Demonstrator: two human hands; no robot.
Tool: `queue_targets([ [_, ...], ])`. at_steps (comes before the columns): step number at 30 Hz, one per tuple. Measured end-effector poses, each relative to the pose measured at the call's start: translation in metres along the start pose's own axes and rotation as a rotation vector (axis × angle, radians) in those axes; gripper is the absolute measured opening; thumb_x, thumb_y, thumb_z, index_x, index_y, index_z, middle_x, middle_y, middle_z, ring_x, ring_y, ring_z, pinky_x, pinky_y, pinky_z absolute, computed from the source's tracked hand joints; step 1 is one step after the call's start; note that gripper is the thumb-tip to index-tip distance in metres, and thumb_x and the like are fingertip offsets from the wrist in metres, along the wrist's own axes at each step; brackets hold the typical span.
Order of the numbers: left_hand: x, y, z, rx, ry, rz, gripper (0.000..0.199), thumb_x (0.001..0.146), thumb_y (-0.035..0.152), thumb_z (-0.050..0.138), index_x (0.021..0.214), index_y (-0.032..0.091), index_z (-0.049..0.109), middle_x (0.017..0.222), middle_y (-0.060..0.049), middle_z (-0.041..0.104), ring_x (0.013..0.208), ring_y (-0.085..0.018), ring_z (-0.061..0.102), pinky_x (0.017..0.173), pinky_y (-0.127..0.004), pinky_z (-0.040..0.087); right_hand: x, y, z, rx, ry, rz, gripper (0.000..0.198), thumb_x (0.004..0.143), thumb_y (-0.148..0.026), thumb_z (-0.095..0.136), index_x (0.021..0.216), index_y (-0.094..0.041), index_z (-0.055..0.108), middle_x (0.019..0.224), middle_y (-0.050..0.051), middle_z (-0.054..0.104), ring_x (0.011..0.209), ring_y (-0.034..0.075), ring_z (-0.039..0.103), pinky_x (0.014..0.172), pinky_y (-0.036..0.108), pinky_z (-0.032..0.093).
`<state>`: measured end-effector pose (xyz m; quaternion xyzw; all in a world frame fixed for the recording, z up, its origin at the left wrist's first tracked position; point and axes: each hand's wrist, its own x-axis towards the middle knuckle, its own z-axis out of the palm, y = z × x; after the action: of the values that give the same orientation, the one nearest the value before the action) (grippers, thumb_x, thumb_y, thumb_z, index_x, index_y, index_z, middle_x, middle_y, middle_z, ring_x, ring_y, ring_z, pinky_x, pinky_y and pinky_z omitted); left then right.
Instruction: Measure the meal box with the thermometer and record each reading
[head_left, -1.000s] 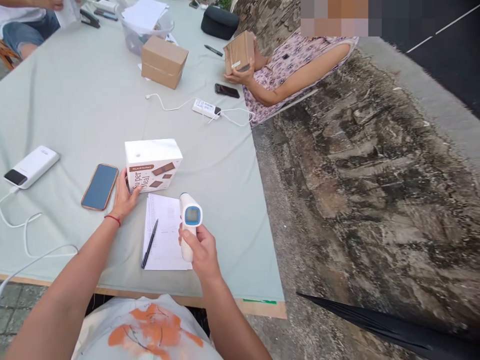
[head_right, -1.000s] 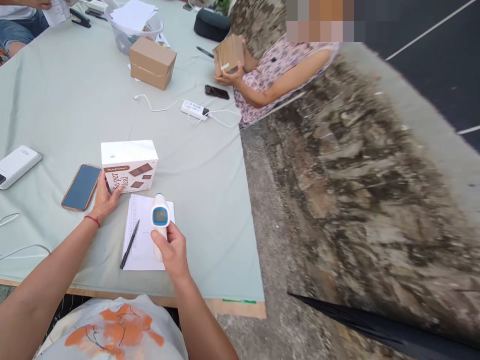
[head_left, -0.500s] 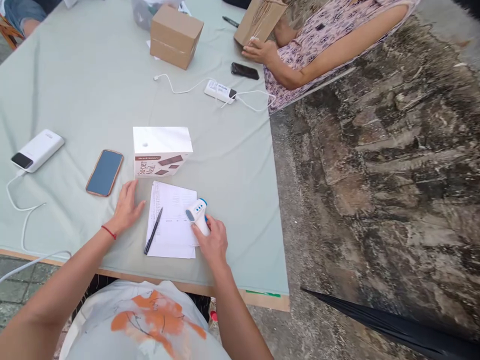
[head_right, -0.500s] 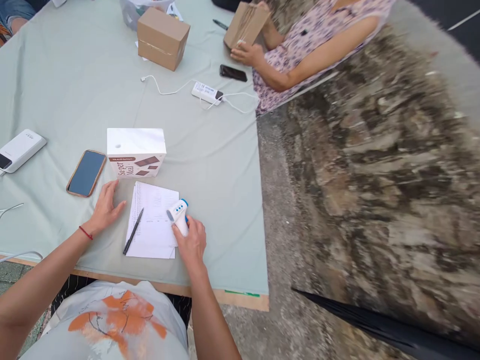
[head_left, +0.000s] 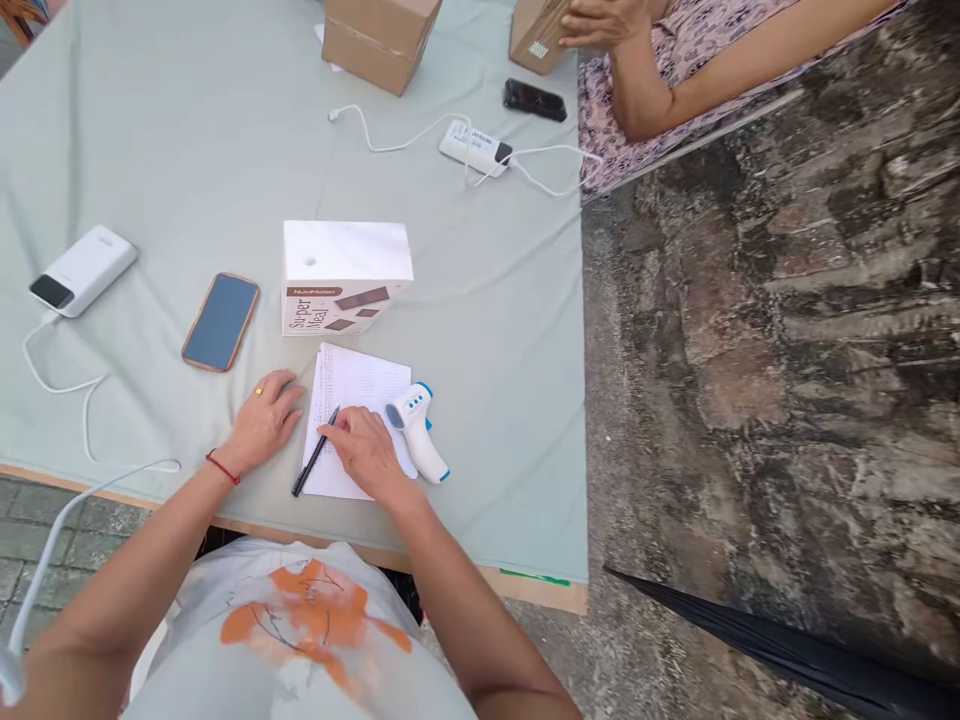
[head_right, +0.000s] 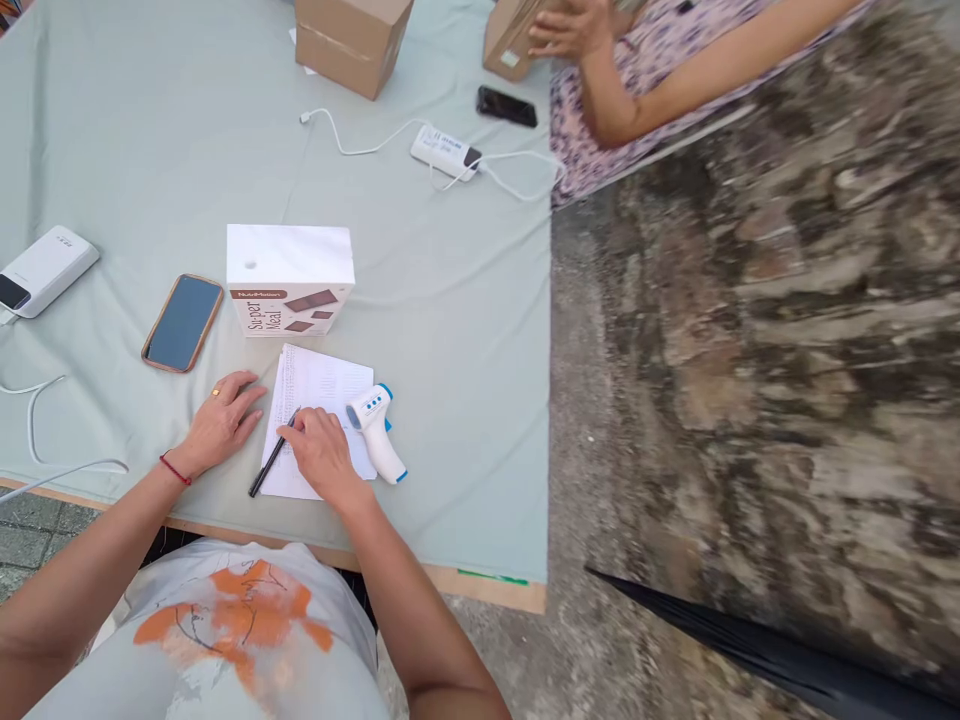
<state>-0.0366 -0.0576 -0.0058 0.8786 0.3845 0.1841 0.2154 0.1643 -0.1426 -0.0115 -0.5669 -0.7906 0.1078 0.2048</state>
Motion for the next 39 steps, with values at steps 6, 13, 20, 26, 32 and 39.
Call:
queue_targets([
  [6, 0.0, 0.004, -0.005, 0.019, -0.028, 0.027, 0.043, 0.098, 0.034, 0.043, 0.139, 0.02, 0.048, 0.134, -0.017, 0.048, 0.128, -0.033, 0.046, 0.106, -0.056, 0.044, -0.026, 0.011, -0.02, 0.287, 0.101, 0.027, 0.012, 0.098, -0.022, 0.049, 0.094, -0.02, 0.061, 0.084, 0.005, 0.062, 0.076, 0.018, 0.054, 0.07, 0.032, 0.041],
  [13, -0.004, 0.025, 0.002, 0.011, -0.17, 0.095, 0.072, 0.081, 0.07, 0.061, 0.14, 0.03, 0.052, 0.156, -0.016, 0.029, 0.147, -0.048, 0.015, 0.114, -0.072, 0.013, -0.054, -0.018, -0.003, 0.802, 0.435, 0.555, 0.01, 0.087, -0.033, 0.057, 0.088, -0.023, 0.06, 0.079, 0.001, 0.066, 0.073, 0.018, 0.063, 0.07, 0.033, 0.05],
  [20, -0.008, 0.037, 0.01, 0.061, -0.234, 0.082, 0.08, 0.072, 0.065, 0.075, 0.141, 0.033, 0.051, 0.162, -0.013, 0.023, 0.149, -0.049, 0.008, 0.113, -0.074, 0.002, -0.047, -0.037, 0.013, 0.732, 0.429, 0.627, 0.006, 0.078, -0.03, 0.061, 0.076, -0.024, 0.06, 0.068, -0.001, 0.063, 0.062, 0.016, 0.058, 0.061, 0.029, 0.048],
  [26, -0.007, 0.038, 0.007, 0.19, -0.283, 0.102, 0.084, 0.075, 0.069, 0.07, 0.145, 0.029, 0.047, 0.162, -0.019, 0.02, 0.149, -0.049, 0.01, 0.112, -0.074, 0.007, -0.043, -0.038, 0.015, 0.627, 0.348, 0.52, 0.015, 0.083, -0.029, 0.053, 0.069, -0.024, 0.056, 0.063, -0.002, 0.059, 0.058, 0.015, 0.054, 0.058, 0.028, 0.045],
  [32, -0.006, 0.043, 0.002, 0.258, -0.307, 0.11, 0.083, 0.078, 0.067, 0.067, 0.147, 0.027, 0.045, 0.162, -0.02, 0.02, 0.149, -0.049, 0.011, 0.113, -0.072, 0.01, -0.04, -0.039, 0.012, 0.523, 0.389, 0.382, 0.014, 0.086, -0.021, 0.054, 0.072, -0.023, 0.058, 0.064, -0.002, 0.061, 0.058, 0.013, 0.055, 0.056, 0.025, 0.044],
  [39, -0.005, 0.043, 0.002, 0.26, -0.309, 0.107, 0.082, 0.077, 0.063, 0.07, 0.146, 0.028, 0.045, 0.162, -0.019, 0.022, 0.149, -0.049, 0.012, 0.113, -0.072, 0.012, -0.04, -0.039, 0.013, 0.42, 0.379, 0.339, 0.016, 0.088, -0.02, 0.052, 0.073, -0.022, 0.058, 0.065, -0.002, 0.061, 0.06, 0.014, 0.057, 0.058, 0.025, 0.045],
])
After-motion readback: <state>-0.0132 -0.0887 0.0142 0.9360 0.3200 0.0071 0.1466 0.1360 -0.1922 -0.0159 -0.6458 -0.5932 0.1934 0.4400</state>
